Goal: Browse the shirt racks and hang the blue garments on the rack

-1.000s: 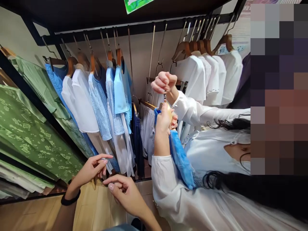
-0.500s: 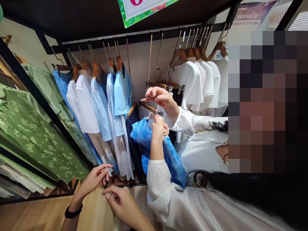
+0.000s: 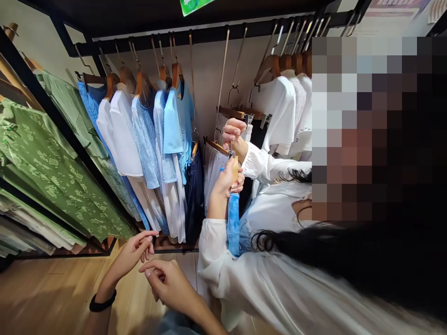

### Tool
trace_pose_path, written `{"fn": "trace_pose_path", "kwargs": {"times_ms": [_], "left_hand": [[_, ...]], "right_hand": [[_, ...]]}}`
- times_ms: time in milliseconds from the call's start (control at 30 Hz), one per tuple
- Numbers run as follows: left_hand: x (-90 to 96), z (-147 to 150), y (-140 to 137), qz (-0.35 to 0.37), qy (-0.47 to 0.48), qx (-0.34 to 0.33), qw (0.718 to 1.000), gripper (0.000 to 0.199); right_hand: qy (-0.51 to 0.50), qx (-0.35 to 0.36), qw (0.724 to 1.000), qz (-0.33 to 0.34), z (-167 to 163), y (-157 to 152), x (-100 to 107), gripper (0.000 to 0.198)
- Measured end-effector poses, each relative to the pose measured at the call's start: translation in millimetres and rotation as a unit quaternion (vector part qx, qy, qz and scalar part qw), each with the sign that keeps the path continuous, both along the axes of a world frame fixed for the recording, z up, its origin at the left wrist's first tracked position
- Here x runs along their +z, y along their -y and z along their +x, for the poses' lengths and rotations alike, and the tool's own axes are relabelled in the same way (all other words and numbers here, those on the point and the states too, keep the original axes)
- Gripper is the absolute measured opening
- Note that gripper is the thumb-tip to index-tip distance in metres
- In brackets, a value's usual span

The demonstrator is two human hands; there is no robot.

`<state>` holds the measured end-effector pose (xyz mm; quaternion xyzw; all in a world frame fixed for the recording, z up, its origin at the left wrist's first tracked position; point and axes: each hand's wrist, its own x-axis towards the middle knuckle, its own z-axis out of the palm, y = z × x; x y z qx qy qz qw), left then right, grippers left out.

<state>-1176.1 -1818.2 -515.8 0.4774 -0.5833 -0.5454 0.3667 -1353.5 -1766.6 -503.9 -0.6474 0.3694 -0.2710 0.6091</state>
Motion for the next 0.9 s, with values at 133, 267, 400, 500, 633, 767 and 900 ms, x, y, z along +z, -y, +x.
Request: {"fn": "trace_pose_path", "kwargs": {"times_ms": [133,267,400,500,633,767,900], "left_hand": [[2.9,-0.6,1.0,0.002,-0.017,0.016,1.0,0.067],[12.0,1.1,11.4,-0.004,-0.031,0.033,0.999,0.069],[21.5,6.6,20.8,-0.015,-0.028,0.006,0.999,0.067],[22.8,12.7,25.0,-0.017,-0.024,-0.012,0.999,0.065],[19.3,21.2,29.7,-0.009,-0.015,-0.018,1.0,0.066],[19.3,29.3,35.3,-0.021,-0.01,-0.027,0.999,0.063],[22.1,34.5,42.4,-0.03,-0.013,-0.031,0.999,0.061]], "right_hand": [[0.021,0.0,0.999,0.034,0.3,-4.2,4.2,0.056],[0.051,-0.018,0.996,0.069,5.0,-1.8,9.3,0.059],[0.072,-0.037,0.994,0.072,14.0,3.3,11.9,0.062],[0.077,-0.046,0.994,0.063,21.7,4.7,12.0,0.063],[0.07,-0.055,0.995,0.052,29.9,4.5,11.2,0.064],[0.063,-0.07,0.994,0.046,35.1,6.9,13.7,0.063],[0.055,-0.076,0.994,0.052,39.2,11.6,20.5,0.06]]}}
